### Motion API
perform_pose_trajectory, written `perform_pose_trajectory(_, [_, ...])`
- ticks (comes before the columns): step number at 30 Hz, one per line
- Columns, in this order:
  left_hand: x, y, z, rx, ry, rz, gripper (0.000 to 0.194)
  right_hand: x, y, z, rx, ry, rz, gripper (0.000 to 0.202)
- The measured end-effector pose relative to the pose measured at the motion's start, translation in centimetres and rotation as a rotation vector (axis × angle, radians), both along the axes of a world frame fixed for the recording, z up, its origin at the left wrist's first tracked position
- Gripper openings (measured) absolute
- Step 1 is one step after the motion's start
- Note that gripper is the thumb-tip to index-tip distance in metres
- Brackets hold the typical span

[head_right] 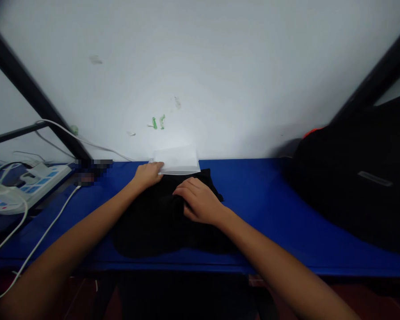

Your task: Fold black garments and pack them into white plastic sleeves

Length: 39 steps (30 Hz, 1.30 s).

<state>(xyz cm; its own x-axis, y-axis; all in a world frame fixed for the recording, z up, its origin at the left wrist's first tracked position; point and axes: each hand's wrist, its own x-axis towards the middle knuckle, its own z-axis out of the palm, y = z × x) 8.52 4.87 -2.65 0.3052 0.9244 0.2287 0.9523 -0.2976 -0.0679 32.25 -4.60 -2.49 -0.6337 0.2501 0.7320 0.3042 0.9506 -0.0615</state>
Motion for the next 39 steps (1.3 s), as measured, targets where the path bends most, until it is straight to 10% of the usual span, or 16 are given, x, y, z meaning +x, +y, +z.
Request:
perform_pose_trajectory(7, [-0.7,-1.6,-0.3,-0.030,-0.179,-0.092,0.063,0.3,0.5,-0.2,-0.077,-0.078,0.000,0.035])
perform_pose_trajectory(14, [2.0,-9.0,1.0,-0.504,-0.821,-0.710,0.095,0.1,0.4,-0.3,-0.015,-0.116,0.031,0.043])
perform_pose_trajectory(26, [-3.1,-7.5,3.4,-0.771,-0.947,-0.592,0.066,3.0,1.7,1.1,-0.156,-0.053,-0.040,0.035])
perform_pose_trajectory(35, [-1.0,-8.6,1.5,-0.402,-0.334,-0.412,0.086,3.7,2.4,1.2,-0.293,-0.088,-0.119,0.032])
perform_pose_trajectory(39, [-1.8,-8.2,1.8,-0.423,-0.263,-0.415,0.059,4.0,2.8,1.2,-0.267,-0.062,-0.122,0.033])
